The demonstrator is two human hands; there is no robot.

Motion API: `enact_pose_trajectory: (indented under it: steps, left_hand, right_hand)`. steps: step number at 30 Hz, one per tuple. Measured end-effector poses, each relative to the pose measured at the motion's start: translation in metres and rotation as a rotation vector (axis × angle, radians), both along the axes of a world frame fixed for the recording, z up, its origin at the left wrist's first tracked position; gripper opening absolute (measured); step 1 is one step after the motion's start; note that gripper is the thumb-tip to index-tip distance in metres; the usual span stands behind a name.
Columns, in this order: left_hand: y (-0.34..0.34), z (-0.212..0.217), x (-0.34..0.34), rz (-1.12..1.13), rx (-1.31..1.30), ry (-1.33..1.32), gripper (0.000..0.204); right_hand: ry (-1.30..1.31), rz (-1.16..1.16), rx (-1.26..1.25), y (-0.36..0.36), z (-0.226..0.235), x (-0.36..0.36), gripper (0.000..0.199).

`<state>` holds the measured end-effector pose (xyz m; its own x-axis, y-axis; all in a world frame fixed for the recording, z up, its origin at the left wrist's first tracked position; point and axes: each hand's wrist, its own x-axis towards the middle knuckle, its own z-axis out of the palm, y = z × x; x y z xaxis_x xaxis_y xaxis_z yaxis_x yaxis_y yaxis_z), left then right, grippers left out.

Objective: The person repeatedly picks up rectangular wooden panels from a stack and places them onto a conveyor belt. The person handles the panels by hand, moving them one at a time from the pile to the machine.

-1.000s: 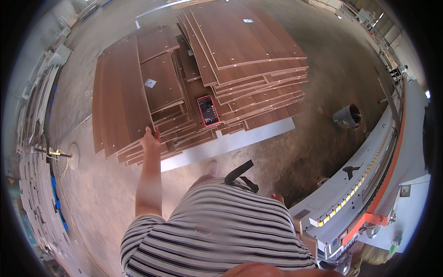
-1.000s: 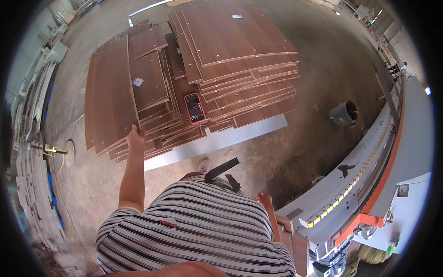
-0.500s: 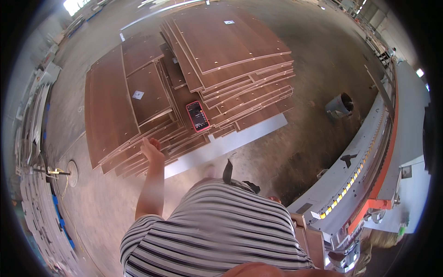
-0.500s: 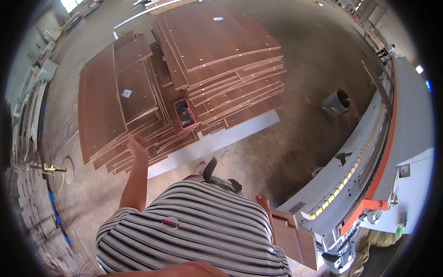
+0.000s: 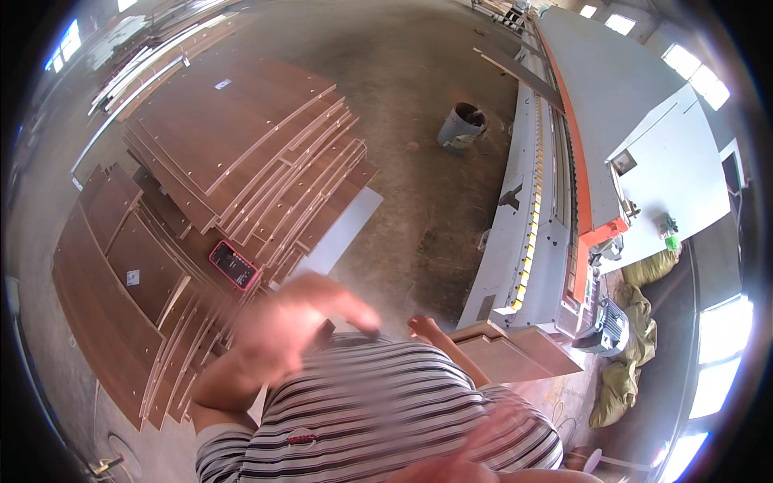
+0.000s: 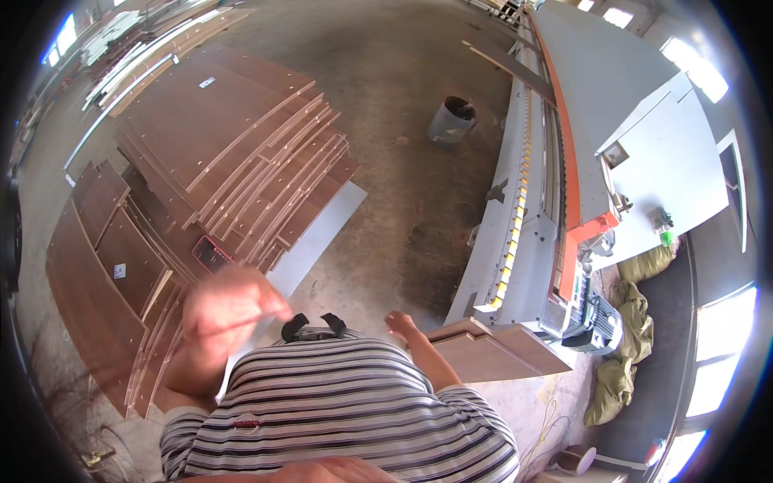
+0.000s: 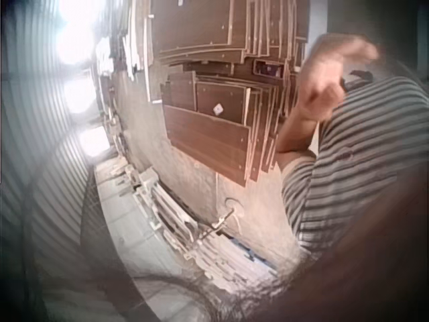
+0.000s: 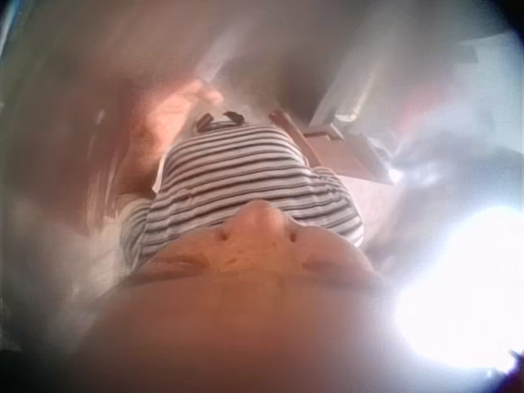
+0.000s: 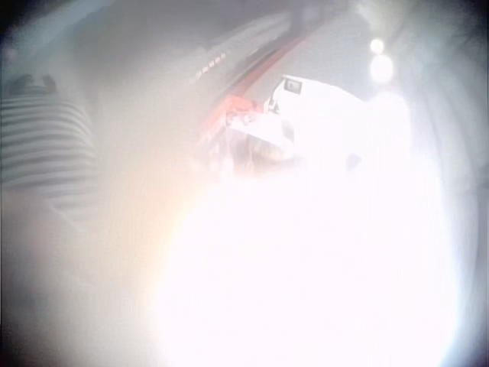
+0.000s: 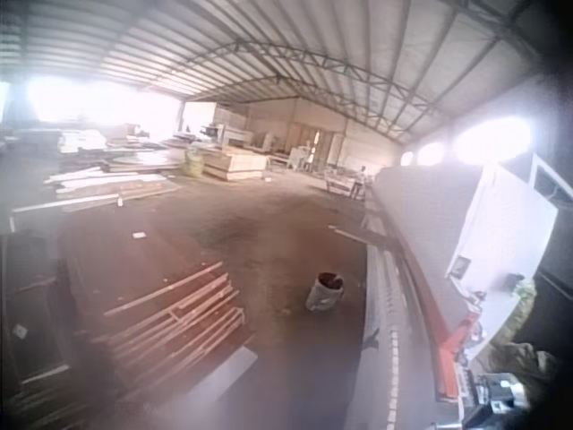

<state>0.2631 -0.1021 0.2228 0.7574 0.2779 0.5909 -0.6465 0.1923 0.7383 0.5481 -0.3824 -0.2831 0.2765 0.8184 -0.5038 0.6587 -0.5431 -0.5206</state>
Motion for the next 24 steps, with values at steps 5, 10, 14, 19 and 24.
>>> enact_pose_trajectory:
  steps: [5,10,14,19,24]
  left_hand:
    - [-0.046,0.045,0.027,-0.335,0.115,-0.525,0.044]
    - [-0.047,0.025,0.054,-0.458,0.184,-0.844,0.043]
    - [-0.044,0.025,0.043,-0.503,0.157,-0.786,0.045]
    - [-0.044,0.018,0.023,-0.539,0.086,-0.678,0.050]
    - [-0.069,0.001,-0.002,-0.610,-0.046,-0.614,0.057]
  right_hand:
    - [0.322,-0.394,0.078,0.032,0.043,-0.031,0.024]
    - [-0.218,0.177,0.120,-0.011,0.028,-0.045,0.014]
    - [-0.219,0.118,0.065,-0.051,-0.002,-0.048,0.015]
    - [-0.287,0.158,-0.029,-0.078,-0.034,-0.033,0.017]
    - [-0.357,0.276,-0.062,-0.056,-0.051,-0.007,0.018]
